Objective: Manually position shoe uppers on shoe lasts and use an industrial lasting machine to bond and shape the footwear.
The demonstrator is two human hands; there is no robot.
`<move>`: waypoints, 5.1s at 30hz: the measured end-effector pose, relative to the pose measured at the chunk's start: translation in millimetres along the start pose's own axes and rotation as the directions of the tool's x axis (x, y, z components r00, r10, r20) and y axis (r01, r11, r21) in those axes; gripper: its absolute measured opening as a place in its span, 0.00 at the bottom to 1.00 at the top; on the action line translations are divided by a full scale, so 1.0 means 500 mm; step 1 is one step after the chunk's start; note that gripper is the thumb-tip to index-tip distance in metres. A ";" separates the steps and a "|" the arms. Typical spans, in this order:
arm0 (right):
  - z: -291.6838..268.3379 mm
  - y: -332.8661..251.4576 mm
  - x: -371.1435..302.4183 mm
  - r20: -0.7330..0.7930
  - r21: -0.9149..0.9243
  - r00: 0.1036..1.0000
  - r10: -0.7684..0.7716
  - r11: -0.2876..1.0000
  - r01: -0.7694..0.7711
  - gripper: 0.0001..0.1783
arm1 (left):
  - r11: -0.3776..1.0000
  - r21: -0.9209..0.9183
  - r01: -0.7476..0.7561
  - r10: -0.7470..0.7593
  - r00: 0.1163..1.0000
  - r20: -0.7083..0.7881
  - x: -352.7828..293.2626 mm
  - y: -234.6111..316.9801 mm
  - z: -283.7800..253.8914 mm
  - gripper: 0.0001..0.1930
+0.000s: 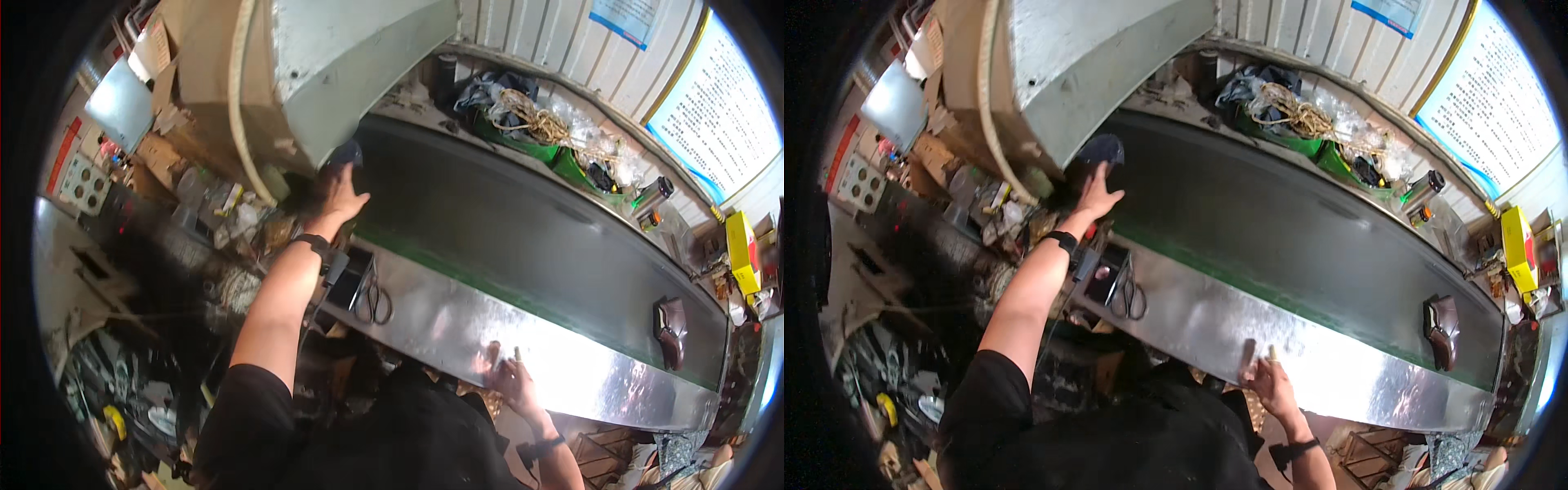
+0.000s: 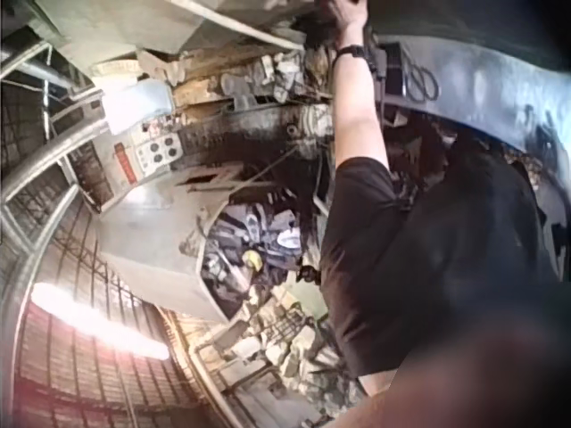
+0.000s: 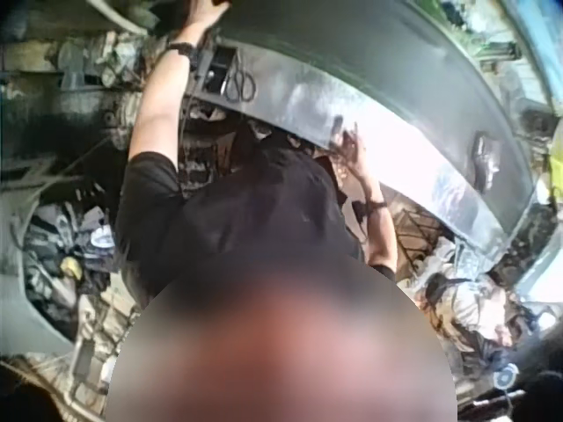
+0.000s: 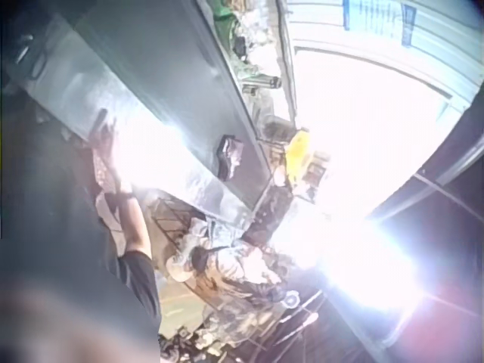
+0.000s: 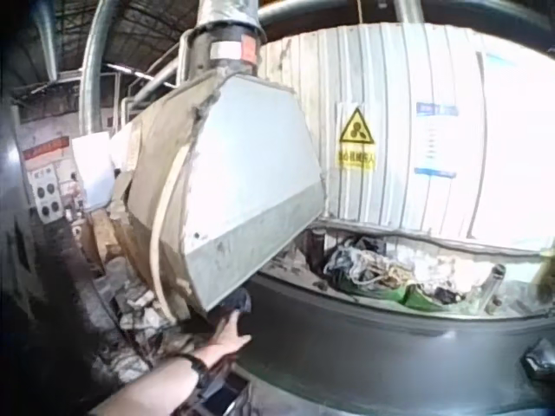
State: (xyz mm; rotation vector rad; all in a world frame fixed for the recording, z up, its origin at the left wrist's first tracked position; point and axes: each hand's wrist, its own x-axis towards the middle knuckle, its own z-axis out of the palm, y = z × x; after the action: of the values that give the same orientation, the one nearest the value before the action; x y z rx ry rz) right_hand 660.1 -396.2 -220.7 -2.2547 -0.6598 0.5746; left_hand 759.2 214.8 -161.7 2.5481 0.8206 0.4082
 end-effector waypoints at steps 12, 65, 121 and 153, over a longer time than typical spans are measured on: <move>-0.070 -0.249 0.333 0.235 0.872 0.914 0.330 0.344 -0.348 0.54 | 0.905 -0.401 0.140 0.289 0.490 0.822 0.302 0.054 0.071 0.23; -0.120 -0.070 -0.076 -0.103 0.963 0.841 0.531 -0.158 0.218 0.39 | 0.773 0.252 -0.583 0.610 0.791 -0.042 -0.120 0.143 0.001 0.36; -0.213 -0.326 -0.173 -0.656 0.010 0.656 -0.374 0.864 0.503 0.48 | 0.211 -0.709 0.673 0.534 0.528 0.660 -0.684 0.560 -0.165 0.17; -0.173 -0.367 -0.216 -0.520 0.754 0.829 0.206 0.566 0.333 0.42 | 0.027 -0.740 0.672 0.675 0.535 0.509 -0.671 0.507 -0.187 0.17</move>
State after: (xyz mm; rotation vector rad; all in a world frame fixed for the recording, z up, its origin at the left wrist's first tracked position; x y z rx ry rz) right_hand 573.2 -391.3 -8.1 -1.3372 -0.0879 0.0815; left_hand 581.5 -145.6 -6.5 0.8452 -0.1059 -0.3284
